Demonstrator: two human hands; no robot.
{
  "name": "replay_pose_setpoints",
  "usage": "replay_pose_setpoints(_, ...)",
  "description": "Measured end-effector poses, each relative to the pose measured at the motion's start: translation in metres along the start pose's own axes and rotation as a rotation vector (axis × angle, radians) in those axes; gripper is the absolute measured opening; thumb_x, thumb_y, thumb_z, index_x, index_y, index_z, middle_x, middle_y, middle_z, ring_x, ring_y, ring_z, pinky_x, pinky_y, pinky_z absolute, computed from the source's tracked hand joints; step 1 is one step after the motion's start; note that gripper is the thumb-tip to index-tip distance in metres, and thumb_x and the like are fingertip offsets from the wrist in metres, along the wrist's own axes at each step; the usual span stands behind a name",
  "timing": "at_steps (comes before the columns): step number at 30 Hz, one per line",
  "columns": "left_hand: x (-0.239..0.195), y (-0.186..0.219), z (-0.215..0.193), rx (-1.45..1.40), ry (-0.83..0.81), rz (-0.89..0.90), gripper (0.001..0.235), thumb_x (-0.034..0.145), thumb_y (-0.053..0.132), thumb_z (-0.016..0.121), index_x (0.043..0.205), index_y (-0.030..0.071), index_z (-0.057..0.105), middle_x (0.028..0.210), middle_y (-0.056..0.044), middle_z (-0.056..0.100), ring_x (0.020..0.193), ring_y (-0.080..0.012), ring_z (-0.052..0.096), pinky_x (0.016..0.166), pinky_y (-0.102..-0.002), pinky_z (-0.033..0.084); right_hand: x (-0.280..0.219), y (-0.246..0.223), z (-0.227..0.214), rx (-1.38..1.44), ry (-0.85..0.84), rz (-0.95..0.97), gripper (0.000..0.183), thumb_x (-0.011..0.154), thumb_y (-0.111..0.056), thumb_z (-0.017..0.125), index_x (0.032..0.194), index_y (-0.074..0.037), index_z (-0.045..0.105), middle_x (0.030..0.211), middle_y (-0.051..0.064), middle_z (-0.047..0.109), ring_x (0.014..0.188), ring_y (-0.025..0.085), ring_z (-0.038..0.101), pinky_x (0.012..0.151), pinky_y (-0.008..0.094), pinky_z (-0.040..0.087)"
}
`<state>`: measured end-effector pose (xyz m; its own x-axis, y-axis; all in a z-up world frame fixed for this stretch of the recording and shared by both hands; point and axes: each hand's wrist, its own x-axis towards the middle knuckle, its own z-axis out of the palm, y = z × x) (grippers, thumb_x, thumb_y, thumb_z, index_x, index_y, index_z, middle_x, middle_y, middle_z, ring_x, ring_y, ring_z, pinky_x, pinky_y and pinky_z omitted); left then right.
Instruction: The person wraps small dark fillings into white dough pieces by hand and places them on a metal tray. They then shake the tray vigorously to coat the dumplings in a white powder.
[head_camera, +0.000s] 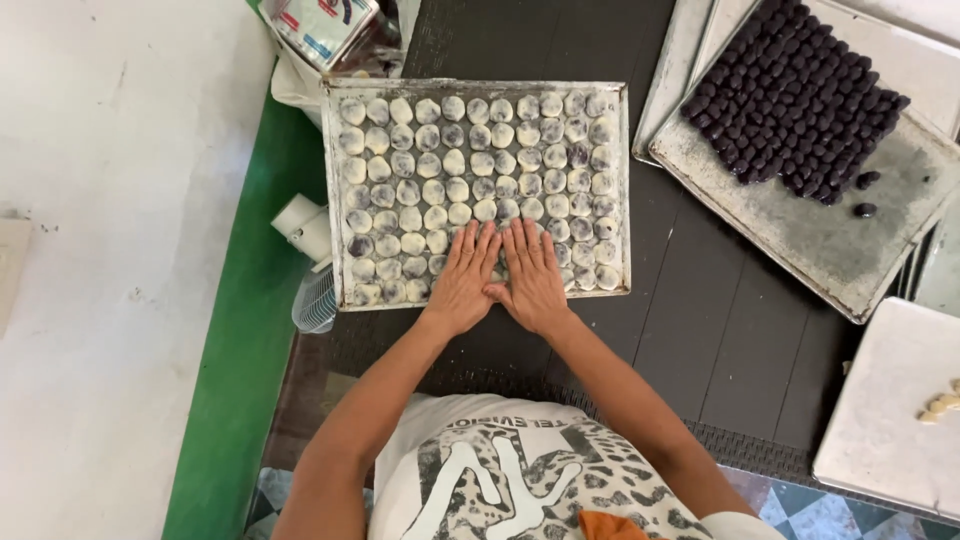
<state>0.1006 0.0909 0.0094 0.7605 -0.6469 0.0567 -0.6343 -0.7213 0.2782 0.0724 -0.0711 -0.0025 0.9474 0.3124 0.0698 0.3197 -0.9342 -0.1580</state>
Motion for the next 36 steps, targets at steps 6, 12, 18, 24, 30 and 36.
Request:
replay_pose_setpoints(6, 0.021, -0.014, -0.011, -0.041, -0.030, -0.035, 0.073, 0.097, 0.043, 0.044, 0.152, 0.000, 0.024, 0.161, -0.021, 0.013, 0.148, -0.0407, 0.004, 0.123, -0.049, 0.000, 0.022, 0.006, -0.007, -0.005, 0.016, 0.001, 0.098, 0.089, -0.073, 0.030, 0.153, 0.001, 0.022, 0.159, 0.021, 0.020, 0.149, 0.037, 0.012, 0.121, 0.051, 0.005)
replay_pose_setpoints(12, 0.034, -0.025, -0.009, 0.082, -0.044, -0.004, 0.076, 0.097, 0.049, 0.043, 0.152, 0.002, 0.023, 0.161, -0.020, 0.009, 0.148, -0.0398, 0.002, 0.123, -0.049, -0.001, 0.038, 0.017, 0.000, 0.008, 0.009, -0.021, 0.098, 0.090, -0.074, 0.027, 0.154, 0.000, 0.019, 0.161, 0.020, 0.014, 0.149, 0.037, 0.008, 0.121, 0.052, 0.002)
replay_pose_setpoints(18, 0.056, -0.043, -0.001, 0.059, -0.031, -0.019, 0.074, 0.099, 0.048, 0.038, 0.154, 0.003, 0.016, 0.162, -0.019, 0.003, 0.149, -0.0387, -0.003, 0.124, -0.049, -0.003, 0.068, 0.032, 0.006, 0.016, 0.017, -0.023, 0.100, 0.090, -0.075, 0.026, 0.155, -0.001, 0.011, 0.162, 0.019, 0.005, 0.149, 0.037, 0.003, 0.120, 0.053, 0.000)
replay_pose_setpoints(24, 0.069, -0.050, -0.018, -0.005, 0.006, -0.024, 0.073, 0.098, 0.044, 0.043, 0.153, 0.001, 0.019, 0.161, -0.021, 0.006, 0.148, -0.0396, 0.002, 0.124, -0.049, 0.000, 0.085, 0.036, -0.004, 0.024, 0.035, -0.051, 0.095, 0.093, -0.071, 0.025, 0.155, 0.001, 0.014, 0.161, 0.021, 0.011, 0.149, 0.038, 0.007, 0.119, 0.055, 0.000)
replay_pose_setpoints(30, 0.082, -0.067, -0.013, 0.148, 0.021, -0.011, 0.074, 0.098, 0.048, 0.040, 0.152, 0.000, 0.022, 0.160, -0.023, 0.011, 0.148, -0.0401, 0.004, 0.124, -0.049, 0.001, 0.104, 0.044, 0.010, -0.018, 0.071, -0.061, 0.097, 0.091, -0.073, 0.028, 0.154, 0.000, 0.016, 0.162, 0.020, 0.009, 0.149, 0.037, 0.006, 0.120, 0.054, 0.000)
replay_pose_setpoints(36, 0.097, -0.069, -0.020, 0.111, -0.027, -0.038, 0.066, 0.101, 0.045, 0.033, 0.151, 0.003, 0.026, 0.162, -0.017, 0.009, 0.149, -0.0350, 0.000, 0.125, -0.046, -0.004, 0.121, 0.055, -0.002, 0.035, 0.079, -0.039, 0.094, 0.093, -0.070, 0.024, 0.155, 0.000, 0.017, 0.161, 0.019, 0.016, 0.149, 0.036, 0.010, 0.120, 0.053, 0.002)
